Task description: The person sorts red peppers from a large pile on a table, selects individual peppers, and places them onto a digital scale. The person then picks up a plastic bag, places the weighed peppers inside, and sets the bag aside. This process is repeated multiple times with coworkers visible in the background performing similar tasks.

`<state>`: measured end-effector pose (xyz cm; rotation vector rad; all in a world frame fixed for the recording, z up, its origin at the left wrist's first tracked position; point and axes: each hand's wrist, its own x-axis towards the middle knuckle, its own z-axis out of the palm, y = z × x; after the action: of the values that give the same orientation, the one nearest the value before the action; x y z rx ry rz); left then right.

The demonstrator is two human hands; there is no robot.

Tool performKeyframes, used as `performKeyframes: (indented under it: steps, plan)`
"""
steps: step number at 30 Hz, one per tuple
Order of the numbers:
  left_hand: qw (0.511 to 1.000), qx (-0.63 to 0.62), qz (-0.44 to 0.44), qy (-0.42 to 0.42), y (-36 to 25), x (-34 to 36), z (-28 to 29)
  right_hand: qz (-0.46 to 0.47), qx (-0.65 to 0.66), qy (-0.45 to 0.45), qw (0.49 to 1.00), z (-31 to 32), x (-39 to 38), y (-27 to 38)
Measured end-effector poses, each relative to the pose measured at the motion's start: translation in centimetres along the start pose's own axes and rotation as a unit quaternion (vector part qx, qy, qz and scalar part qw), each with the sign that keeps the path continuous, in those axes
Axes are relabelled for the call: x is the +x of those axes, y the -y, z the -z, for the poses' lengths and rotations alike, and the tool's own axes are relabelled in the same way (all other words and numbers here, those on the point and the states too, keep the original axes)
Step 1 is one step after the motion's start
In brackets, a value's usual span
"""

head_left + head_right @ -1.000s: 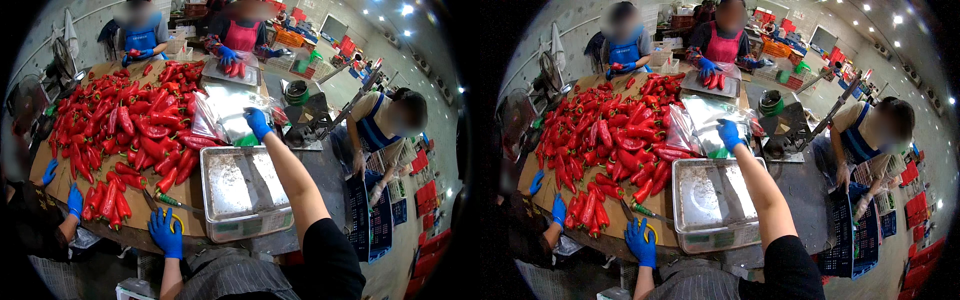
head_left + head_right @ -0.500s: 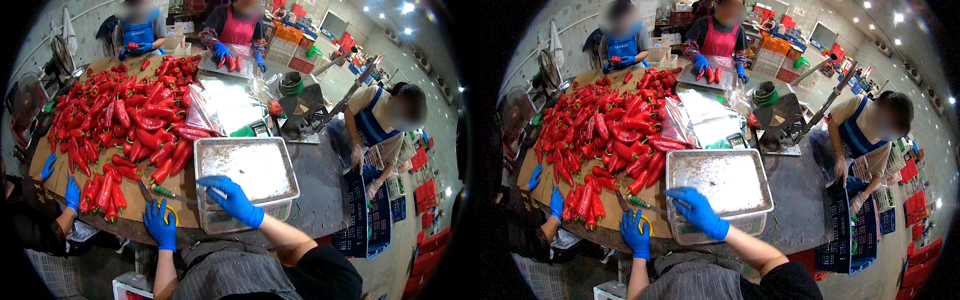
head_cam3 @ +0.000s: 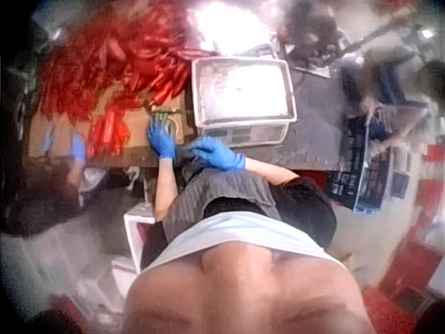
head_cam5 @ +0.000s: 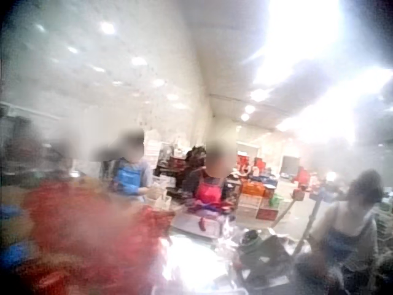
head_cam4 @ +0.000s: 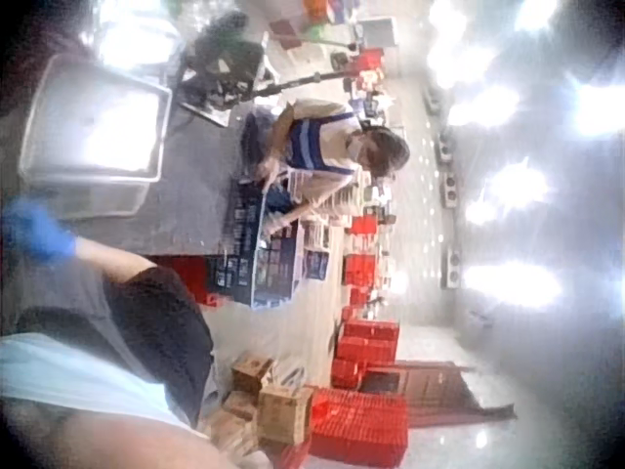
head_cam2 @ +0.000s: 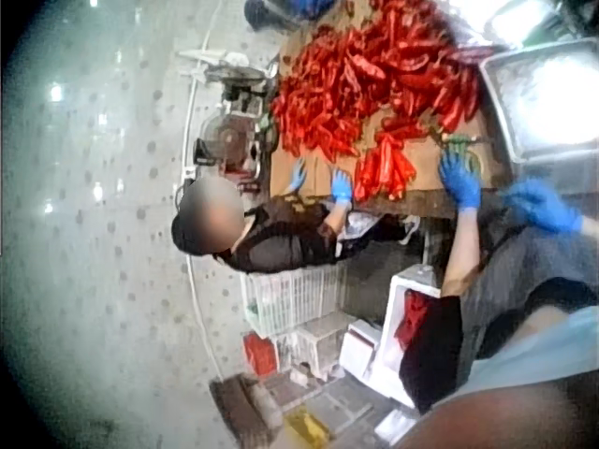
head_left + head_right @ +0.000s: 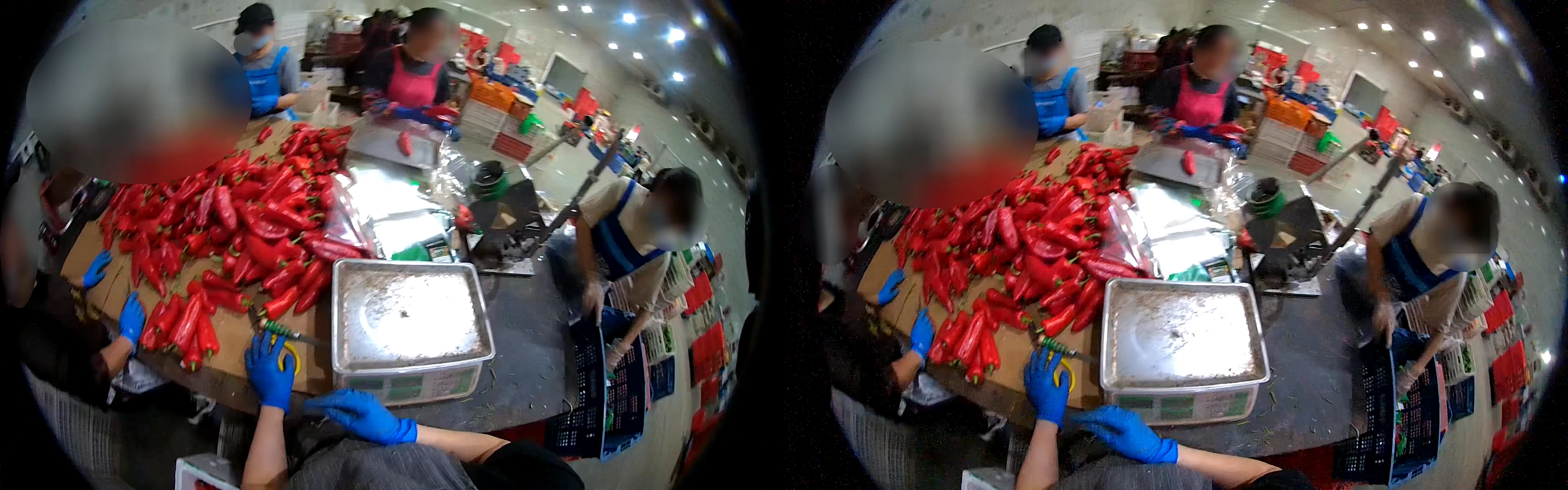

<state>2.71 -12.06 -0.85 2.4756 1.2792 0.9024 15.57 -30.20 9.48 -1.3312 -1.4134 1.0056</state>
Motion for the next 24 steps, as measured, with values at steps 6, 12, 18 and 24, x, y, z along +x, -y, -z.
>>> performKeyframes:
  steps: [6,12,18,24]
  plan:
    - [0.985,-0.151,0.018,-0.084,0.6,-0.3,0.5,-0.029,-0.022,-0.033,0.999,0.1,0.1,2.0]
    - [0.980,-0.129,0.022,-0.153,2.5,0.2,3.7,-0.016,0.070,-0.068,0.995,-0.2,-0.8,0.3]
    - [0.969,0.151,0.078,-0.179,7.3,6.7,9.3,-0.021,0.033,-0.057,0.998,0.1,-0.8,0.2]
    - [0.966,0.136,0.216,0.033,11.4,8.9,10.6,-0.030,0.034,-0.033,0.998,0.1,-0.3,0.7]
